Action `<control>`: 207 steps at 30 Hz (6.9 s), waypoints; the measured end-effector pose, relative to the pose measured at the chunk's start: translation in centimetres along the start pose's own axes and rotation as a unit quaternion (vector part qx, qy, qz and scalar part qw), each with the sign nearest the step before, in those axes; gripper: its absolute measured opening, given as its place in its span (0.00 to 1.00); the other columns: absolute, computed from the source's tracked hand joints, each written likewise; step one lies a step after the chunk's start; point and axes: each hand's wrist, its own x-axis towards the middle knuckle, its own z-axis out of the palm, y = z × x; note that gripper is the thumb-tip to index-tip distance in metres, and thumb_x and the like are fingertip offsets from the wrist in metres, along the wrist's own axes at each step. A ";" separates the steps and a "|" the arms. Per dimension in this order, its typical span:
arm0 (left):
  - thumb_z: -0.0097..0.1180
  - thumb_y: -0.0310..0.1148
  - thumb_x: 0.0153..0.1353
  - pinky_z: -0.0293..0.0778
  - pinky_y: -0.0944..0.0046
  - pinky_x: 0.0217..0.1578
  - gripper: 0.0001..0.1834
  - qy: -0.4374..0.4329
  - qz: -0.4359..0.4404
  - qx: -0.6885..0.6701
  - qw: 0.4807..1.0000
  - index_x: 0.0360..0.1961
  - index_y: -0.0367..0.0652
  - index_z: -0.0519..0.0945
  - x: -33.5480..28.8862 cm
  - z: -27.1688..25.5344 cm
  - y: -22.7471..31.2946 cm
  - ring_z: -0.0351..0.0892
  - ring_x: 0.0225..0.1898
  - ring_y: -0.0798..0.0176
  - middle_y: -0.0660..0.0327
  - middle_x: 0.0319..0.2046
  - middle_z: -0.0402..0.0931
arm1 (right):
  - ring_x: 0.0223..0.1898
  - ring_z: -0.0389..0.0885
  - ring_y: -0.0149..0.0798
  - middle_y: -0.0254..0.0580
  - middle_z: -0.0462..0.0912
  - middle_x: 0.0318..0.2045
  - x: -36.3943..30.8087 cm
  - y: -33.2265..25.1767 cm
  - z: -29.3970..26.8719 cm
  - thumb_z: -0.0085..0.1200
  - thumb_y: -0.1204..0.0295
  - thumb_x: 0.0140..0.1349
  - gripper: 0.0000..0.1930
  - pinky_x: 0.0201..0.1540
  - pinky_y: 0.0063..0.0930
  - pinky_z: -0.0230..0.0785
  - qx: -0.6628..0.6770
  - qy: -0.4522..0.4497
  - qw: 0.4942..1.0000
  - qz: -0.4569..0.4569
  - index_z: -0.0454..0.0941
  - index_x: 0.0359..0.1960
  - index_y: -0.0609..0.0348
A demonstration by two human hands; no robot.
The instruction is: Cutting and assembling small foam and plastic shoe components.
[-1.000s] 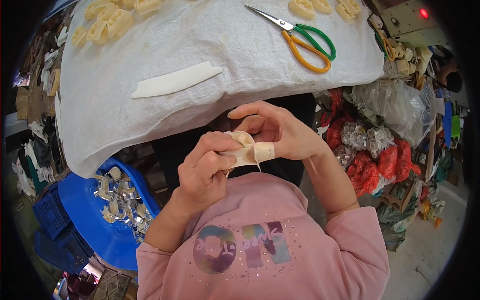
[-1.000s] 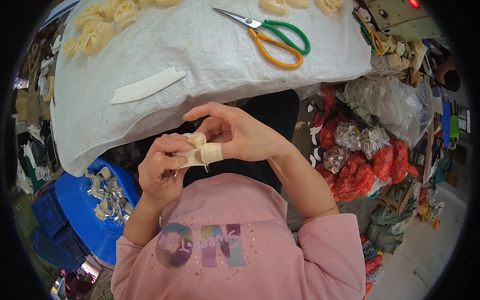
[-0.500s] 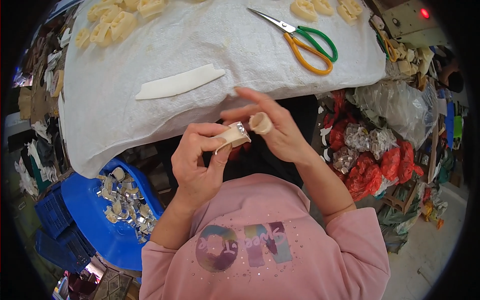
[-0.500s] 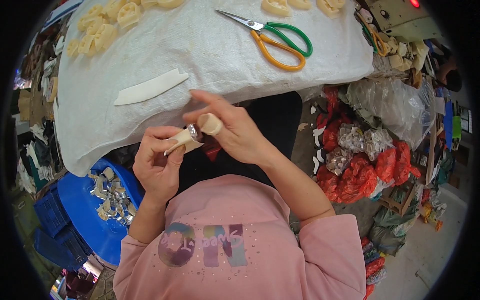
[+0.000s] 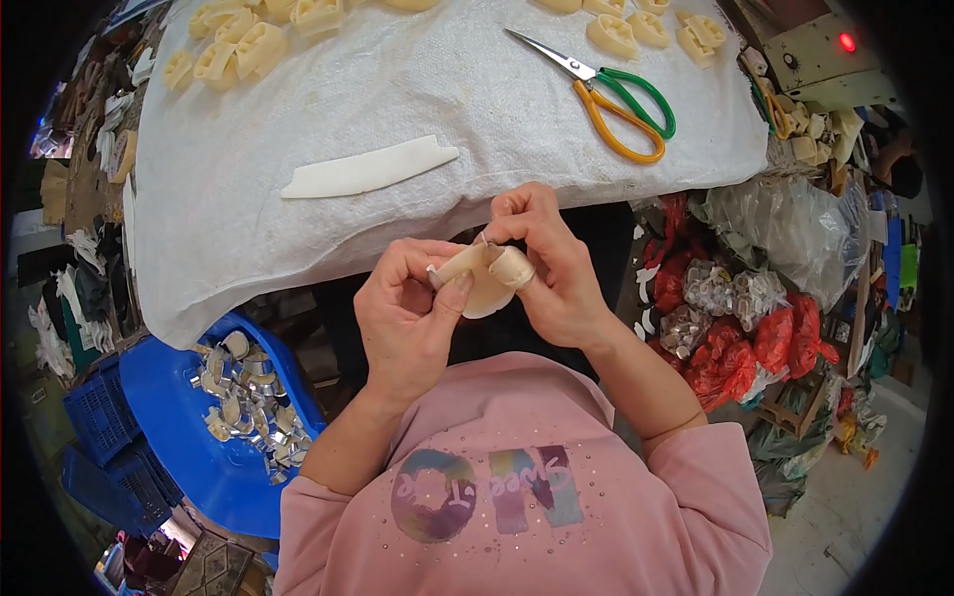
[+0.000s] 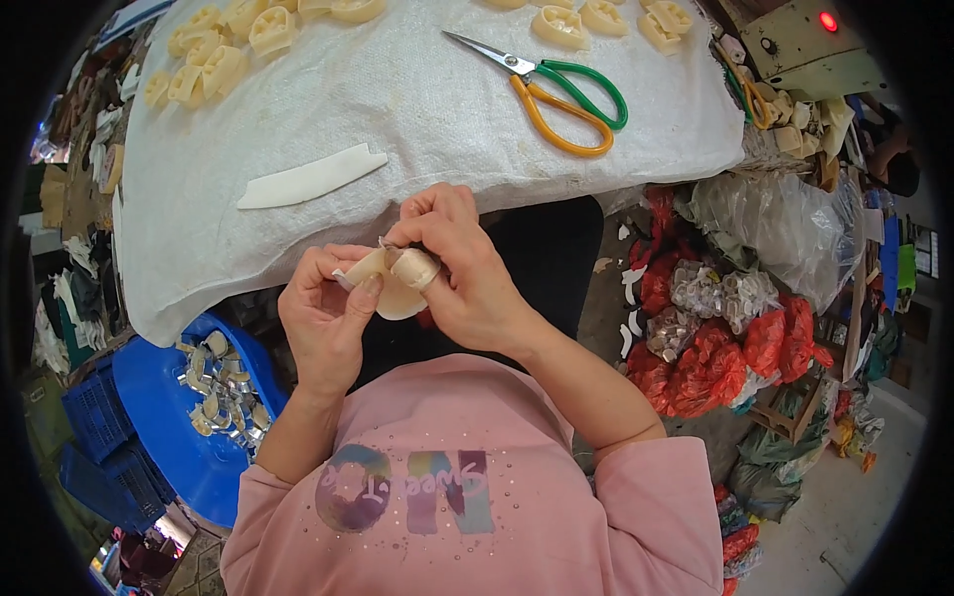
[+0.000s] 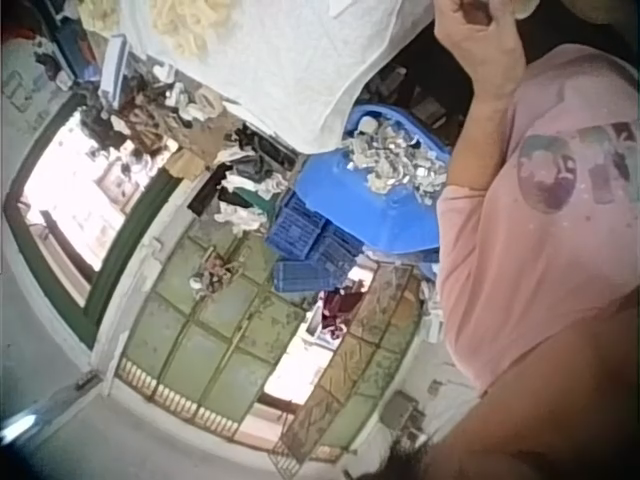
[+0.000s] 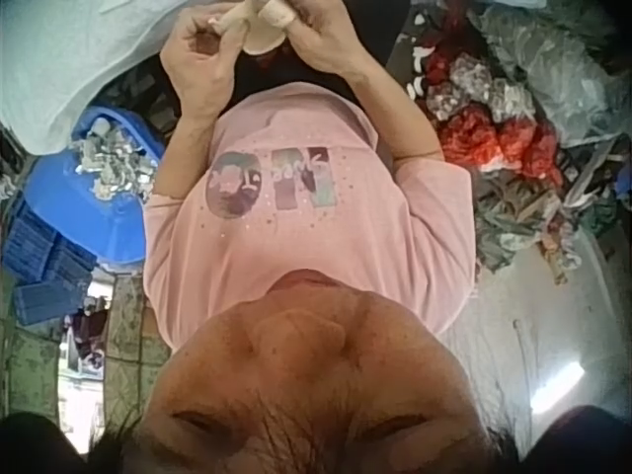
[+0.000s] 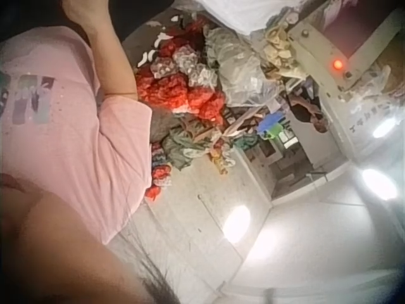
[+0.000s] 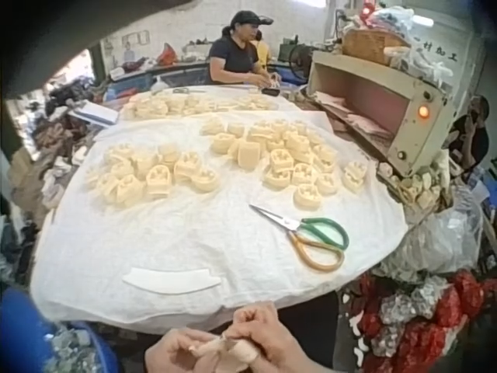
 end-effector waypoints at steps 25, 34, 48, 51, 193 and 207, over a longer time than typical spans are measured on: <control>0.60 0.24 0.55 0.73 0.67 0.39 0.07 -0.029 -0.044 -0.046 0.998 0.31 0.35 0.73 0.6 -0.6 0.4 0.76 0.38 0.67 0.52 0.40 0.76 | 0.35 0.72 0.24 0.32 0.75 0.35 0.2 0.1 -3.6 0.51 0.64 0.64 0.18 0.40 0.19 0.67 0.180 -0.004 0.954 0.241 0.71 0.51 0.62; 0.68 0.20 0.34 0.62 0.51 0.54 0.13 -0.035 0.335 0.348 0.875 0.23 0.47 0.80 0.8 -0.2 1.0 0.65 0.56 0.44 0.50 0.51 0.71 | 0.50 0.76 0.39 0.51 0.76 0.49 1.3 -1.5 -3.5 0.65 0.75 0.49 0.36 0.53 0.31 0.69 0.267 -0.128 0.936 0.189 0.60 0.60 0.61; 0.47 0.45 0.61 0.72 0.60 0.48 0.34 -0.168 -0.200 -0.332 0.906 0.64 0.40 0.53 0.7 0.4 -1.7 0.69 0.50 0.62 0.56 0.52 0.64 | 0.40 0.76 0.43 0.44 0.77 0.42 0.0 -1.1 -1.1 0.65 0.77 0.40 0.33 0.40 0.30 0.71 -0.006 -0.048 0.994 -0.096 0.68 0.53 0.58; 0.44 0.45 0.61 0.74 0.60 0.43 0.31 -0.074 -0.150 -0.235 0.957 0.62 0.40 0.55 -0.1 1.2 -1.3 0.72 0.45 0.61 0.56 0.46 0.67 | 0.44 0.75 0.44 0.47 0.76 0.45 -0.1 -0.4 -0.9 0.67 0.76 0.40 0.37 0.46 0.32 0.69 0.026 -0.050 0.997 -0.058 0.65 0.56 0.57; 0.69 0.22 0.31 0.69 0.66 0.32 0.25 0.083 0.295 0.456 0.836 0.37 0.42 0.80 1.5 1.1 -1.5 0.70 0.29 0.60 0.59 0.30 0.71 | 0.54 0.67 0.39 0.49 0.65 0.55 -1.8 0.6 3.2 0.44 0.71 0.65 0.24 0.54 0.30 0.62 0.158 0.045 0.973 0.163 0.56 0.62 0.61; 0.72 0.30 0.42 0.72 0.67 0.38 0.45 0.011 0.004 0.167 0.986 0.58 0.38 0.57 1.6 -0.7 -0.2 0.76 0.38 0.64 0.56 0.34 0.73 | 0.42 0.69 0.30 0.38 0.70 0.46 -1.2 1.6 -0.2 0.43 0.65 0.67 0.22 0.48 0.21 0.62 0.202 -0.030 0.967 0.150 0.62 0.61 0.59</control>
